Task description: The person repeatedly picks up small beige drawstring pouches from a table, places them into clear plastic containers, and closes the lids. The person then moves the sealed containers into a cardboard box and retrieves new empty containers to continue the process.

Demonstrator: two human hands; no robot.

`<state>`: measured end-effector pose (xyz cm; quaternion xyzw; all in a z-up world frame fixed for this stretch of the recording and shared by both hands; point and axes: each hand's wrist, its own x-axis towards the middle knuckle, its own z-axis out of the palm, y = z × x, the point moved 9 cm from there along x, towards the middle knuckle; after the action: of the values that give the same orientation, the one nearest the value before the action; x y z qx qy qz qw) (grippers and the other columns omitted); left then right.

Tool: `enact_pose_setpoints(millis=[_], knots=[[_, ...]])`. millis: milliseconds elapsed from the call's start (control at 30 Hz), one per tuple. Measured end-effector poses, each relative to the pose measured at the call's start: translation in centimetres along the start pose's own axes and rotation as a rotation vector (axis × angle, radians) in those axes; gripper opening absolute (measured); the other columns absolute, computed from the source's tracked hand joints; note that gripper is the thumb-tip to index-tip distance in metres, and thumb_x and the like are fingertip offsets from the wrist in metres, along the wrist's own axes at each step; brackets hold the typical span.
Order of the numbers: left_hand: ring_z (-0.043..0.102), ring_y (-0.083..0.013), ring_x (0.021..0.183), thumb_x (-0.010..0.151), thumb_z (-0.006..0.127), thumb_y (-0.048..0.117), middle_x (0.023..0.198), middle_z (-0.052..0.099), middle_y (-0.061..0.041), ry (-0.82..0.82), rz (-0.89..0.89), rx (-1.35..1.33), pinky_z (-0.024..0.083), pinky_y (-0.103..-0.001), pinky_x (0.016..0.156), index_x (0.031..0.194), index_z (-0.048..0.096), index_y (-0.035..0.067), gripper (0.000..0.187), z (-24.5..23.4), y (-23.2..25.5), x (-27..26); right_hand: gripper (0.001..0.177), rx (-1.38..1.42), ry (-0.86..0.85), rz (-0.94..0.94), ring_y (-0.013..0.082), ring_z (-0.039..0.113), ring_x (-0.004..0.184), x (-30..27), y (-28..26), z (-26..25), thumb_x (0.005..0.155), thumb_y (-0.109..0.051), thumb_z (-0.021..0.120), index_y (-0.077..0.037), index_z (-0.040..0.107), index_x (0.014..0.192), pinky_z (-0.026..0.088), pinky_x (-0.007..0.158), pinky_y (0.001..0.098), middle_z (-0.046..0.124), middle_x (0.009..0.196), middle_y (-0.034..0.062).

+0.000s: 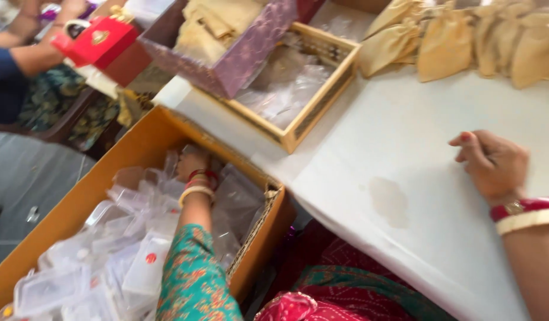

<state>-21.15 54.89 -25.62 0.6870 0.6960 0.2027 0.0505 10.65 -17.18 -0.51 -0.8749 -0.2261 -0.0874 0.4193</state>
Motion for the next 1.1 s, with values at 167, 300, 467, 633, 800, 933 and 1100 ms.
enact_pose_setpoints(millis=[167,300,467,633,800,933,1100], knots=[[0.066,-0.0544,0.106,0.105,0.054,0.07,0.108,0.07,-0.041,-0.215,0.145,-0.275,0.05,-0.058,0.094,0.106,0.072,-0.01,0.083,-2.1,0.1,3.5,0.033,0.065,-0.043,0.003,0.0122,0.065,0.062,0.3,-0.1,0.2,0.113,-0.028,0.056,-0.008,0.078,0.101,0.052,0.059,0.0292,0.07,0.073,0.0063],[0.067,-0.0389,0.111,0.091,0.08,0.017,0.117,0.069,-0.026,0.219,0.482,-0.828,0.048,-0.049,0.101,0.117,0.063,-0.008,0.04,-19.1,5.0,-1.4,0.033,0.028,-0.011,-0.033,0.0093,0.066,0.063,0.7,0.6,0.8,0.11,-0.024,0.053,-0.009,0.079,0.096,0.051,0.057,0.0277,0.069,0.068,0.0043],[0.068,-0.0318,0.106,0.09,0.081,0.01,0.115,0.065,-0.02,-0.506,0.772,-1.109,0.054,-0.044,0.094,0.123,0.057,-0.003,0.042,-13.6,21.9,-14.2,0.042,0.319,-0.044,0.056,0.008,0.053,0.054,0.9,2.0,1.5,0.108,-0.036,0.052,-0.008,0.078,0.092,0.044,0.051,0.0264,0.063,0.063,0.0001],[0.068,-0.0247,0.101,0.089,0.081,0.004,0.113,0.061,-0.015,-1.061,1.067,-1.28,0.06,-0.039,0.087,0.128,0.051,0.003,0.05,-28.4,35.5,-27.5,0.055,0.438,-0.043,-0.078,0.0092,0.059,0.07,0.0,-0.4,-0.7,0.105,-0.057,0.049,-0.008,0.074,0.113,0.049,0.065,0.0243,0.068,0.082,0.0019],[0.068,-0.019,0.097,0.088,0.082,-0.001,0.112,0.057,-0.011,-1.409,1.245,-1.334,0.065,-0.034,0.082,0.133,0.047,0.008,0.058,-30.3,41.6,-42.9,0.08,0.473,0.027,-0.424,0.015,0.059,0.118,-0.9,-5.1,-3.2,0.102,-0.071,0.049,-0.01,0.043,0.153,0.048,0.099,0.0293,0.061,0.13,0.006],[0.069,-0.0169,0.105,0.074,0.083,-0.006,0.11,0.071,-0.002,-1.794,1.005,-1.437,0.059,-0.037,0.095,0.117,0.062,0.007,0.049,-21.0,44.0,-54.1,0.083,0.555,0.075,-0.446,0.0201,0.048,0.134,-0.8,-3.7,-4.5,0.097,-0.056,0.066,-0.009,0.034,0.157,0.04,0.111,0.0361,0.049,0.145,0.0078],[0.06,-0.0196,0.112,0.068,0.092,0.008,0.117,0.061,-0.004,-1.297,1.276,-1.463,0.05,-0.039,0.101,0.126,0.052,0.0,0.071,-22.9,43.3,-53.3,0.04,0.124,0.174,-0.261,0.0204,0.065,0.103,1.4,0.1,-6.6,0.091,-0.023,0.083,-0.012,0.072,0.128,0.053,0.089,0.0345,0.07,0.116,0.0058]])
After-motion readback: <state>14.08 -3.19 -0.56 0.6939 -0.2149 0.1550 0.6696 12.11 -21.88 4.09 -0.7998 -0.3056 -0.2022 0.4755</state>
